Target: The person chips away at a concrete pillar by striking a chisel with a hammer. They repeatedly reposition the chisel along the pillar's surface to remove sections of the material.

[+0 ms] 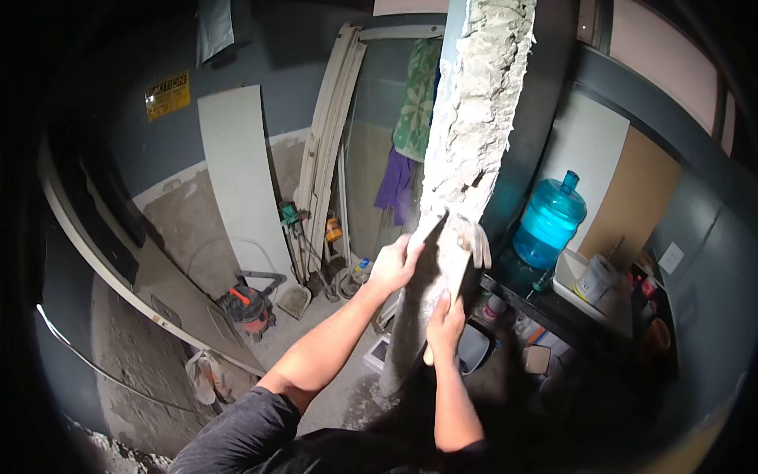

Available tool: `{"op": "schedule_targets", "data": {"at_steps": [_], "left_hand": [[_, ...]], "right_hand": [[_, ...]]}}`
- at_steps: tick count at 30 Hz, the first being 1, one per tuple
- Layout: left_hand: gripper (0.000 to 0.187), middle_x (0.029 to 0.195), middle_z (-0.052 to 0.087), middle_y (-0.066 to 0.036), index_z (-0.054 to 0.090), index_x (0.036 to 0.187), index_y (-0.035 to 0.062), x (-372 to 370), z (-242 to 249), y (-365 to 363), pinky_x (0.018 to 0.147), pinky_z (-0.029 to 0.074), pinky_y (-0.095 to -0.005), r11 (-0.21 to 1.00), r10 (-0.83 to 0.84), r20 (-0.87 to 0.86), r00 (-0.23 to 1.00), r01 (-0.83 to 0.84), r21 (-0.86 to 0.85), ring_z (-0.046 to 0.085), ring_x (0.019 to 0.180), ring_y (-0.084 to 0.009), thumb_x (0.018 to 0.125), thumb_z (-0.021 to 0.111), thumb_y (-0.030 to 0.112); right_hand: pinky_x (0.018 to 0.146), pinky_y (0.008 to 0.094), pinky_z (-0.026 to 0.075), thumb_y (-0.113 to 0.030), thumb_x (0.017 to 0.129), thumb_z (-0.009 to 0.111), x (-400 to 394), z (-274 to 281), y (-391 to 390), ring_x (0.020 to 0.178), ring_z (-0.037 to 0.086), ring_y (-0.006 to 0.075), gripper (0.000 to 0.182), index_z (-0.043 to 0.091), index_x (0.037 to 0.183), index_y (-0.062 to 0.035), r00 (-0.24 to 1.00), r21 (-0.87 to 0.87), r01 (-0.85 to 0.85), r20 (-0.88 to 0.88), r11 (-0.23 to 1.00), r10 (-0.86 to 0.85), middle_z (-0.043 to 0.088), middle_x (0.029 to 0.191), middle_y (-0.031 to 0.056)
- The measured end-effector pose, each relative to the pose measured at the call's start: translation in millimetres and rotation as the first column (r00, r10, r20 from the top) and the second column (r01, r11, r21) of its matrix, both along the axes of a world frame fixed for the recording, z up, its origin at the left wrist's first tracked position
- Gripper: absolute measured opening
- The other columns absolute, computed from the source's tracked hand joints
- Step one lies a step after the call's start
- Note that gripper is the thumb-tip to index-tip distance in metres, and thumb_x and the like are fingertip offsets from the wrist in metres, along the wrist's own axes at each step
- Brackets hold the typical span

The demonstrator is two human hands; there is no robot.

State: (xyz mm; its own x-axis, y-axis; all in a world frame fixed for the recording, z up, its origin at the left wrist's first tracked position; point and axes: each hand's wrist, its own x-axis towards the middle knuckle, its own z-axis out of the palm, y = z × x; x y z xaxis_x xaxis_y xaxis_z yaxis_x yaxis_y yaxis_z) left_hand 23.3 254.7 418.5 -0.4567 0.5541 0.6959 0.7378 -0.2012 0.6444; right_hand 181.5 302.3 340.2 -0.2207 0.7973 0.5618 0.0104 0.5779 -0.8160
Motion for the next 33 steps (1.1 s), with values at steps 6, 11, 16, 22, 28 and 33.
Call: {"op": "schedule_targets", "data": {"at_steps": [6, 11, 16, 22, 28, 33], "left_hand": [[0.039, 0.087, 0.068, -0.027, 0.058, 0.111, -0.0007, -6.0, -90.8, -43.4, 0.074, 0.052, -0.0514, 0.942, 0.045, 0.076, 0.996, -0.017, -0.336, 0.066, 0.085, -0.0460, 0.099, 0.056, 0.037], [0.034, 0.095, 0.069, -0.022, 0.057, 0.118, 0.0064, 15.2, -61.3, -46.8, 0.075, 0.053, -0.0500, 0.991, 0.012, 0.030, 0.999, -0.008, -0.131, 0.067, 0.088, -0.0437, 0.098, 0.058, 0.034], [0.036, 0.104, 0.067, -0.023, 0.054, 0.123, 0.0072, 11.8, 6.4, -6.5, 0.077, 0.052, -0.0527, 0.998, 0.016, -0.061, 0.998, -0.020, -0.065, 0.065, 0.093, -0.0443, 0.099, 0.053, 0.035], [0.035, 0.091, 0.069, -0.022, 0.054, 0.122, 0.0063, 9.4, 11.0, 11.0, 0.075, 0.052, -0.0534, 0.999, -0.023, 0.057, 0.998, 0.025, -0.047, 0.066, 0.087, -0.0453, 0.100, 0.051, 0.034], [0.032, 0.080, 0.067, -0.024, 0.054, 0.121, 0.0057, 8.9, 1.9, 19.8, 0.068, 0.052, -0.0520, 0.996, -0.061, 0.113, 0.992, 0.054, 0.065, 0.067, 0.077, -0.0457, 0.100, 0.053, 0.031], [0.032, 0.082, 0.067, -0.026, 0.055, 0.120, 0.0050, 9.3, -3.6, 22.9, 0.068, 0.052, -0.0524, 0.990, -0.069, 0.146, 0.987, 0.049, 0.135, 0.066, 0.077, -0.0474, 0.101, 0.053, 0.030]], "right_hand": [[0.050, 0.0237, 0.041, -0.028, 0.105, 0.049, 56.6, -9.7, -67.8, 0.053, 0.047, 0.0077, 0.028, 0.051, 0.094, -0.0030, 0.979, -0.300, -0.100, -0.202, 0.949, 0.039, 0.050, 0.067, -0.0007], [0.042, 0.0231, 0.038, -0.036, 0.107, 0.043, 67.2, -2.5, -73.9, 0.046, 0.043, 0.0082, 0.036, 0.046, 0.091, -0.0036, 0.954, -0.246, -0.172, -0.281, 0.954, 0.100, 0.046, 0.064, 0.0019], [0.044, 0.0229, 0.038, -0.038, 0.107, 0.042, 60.8, 21.7, -76.6, 0.049, 0.042, 0.0081, 0.039, 0.045, 0.091, -0.0032, 0.903, -0.160, -0.263, -0.388, 0.951, 0.184, 0.044, 0.066, 0.0017], [0.045, 0.0223, 0.035, -0.038, 0.106, 0.045, 62.0, 61.5, -82.6, 0.052, 0.042, 0.0077, 0.039, 0.044, 0.089, -0.0030, 0.884, -0.050, -0.256, -0.416, 0.965, 0.213, 0.046, 0.072, 0.0026], [0.051, 0.0262, 0.039, -0.038, 0.104, 0.049, 27.5, 74.7, -45.7, 0.057, 0.047, 0.0126, 0.043, 0.047, 0.087, 0.0017, 0.943, 0.472, 0.049, -0.313, 0.880, 0.116, 0.049, 0.071, 0.0062], [0.057, 0.0498, 0.046, -0.027, 0.101, 0.053, 10.3, 41.6, -13.6, 0.067, 0.064, 0.0437, 0.029, 0.054, 0.094, 0.0010, 0.968, 0.213, 0.113, 0.197, 0.971, -0.156, 0.060, 0.069, 0.0238]]}}
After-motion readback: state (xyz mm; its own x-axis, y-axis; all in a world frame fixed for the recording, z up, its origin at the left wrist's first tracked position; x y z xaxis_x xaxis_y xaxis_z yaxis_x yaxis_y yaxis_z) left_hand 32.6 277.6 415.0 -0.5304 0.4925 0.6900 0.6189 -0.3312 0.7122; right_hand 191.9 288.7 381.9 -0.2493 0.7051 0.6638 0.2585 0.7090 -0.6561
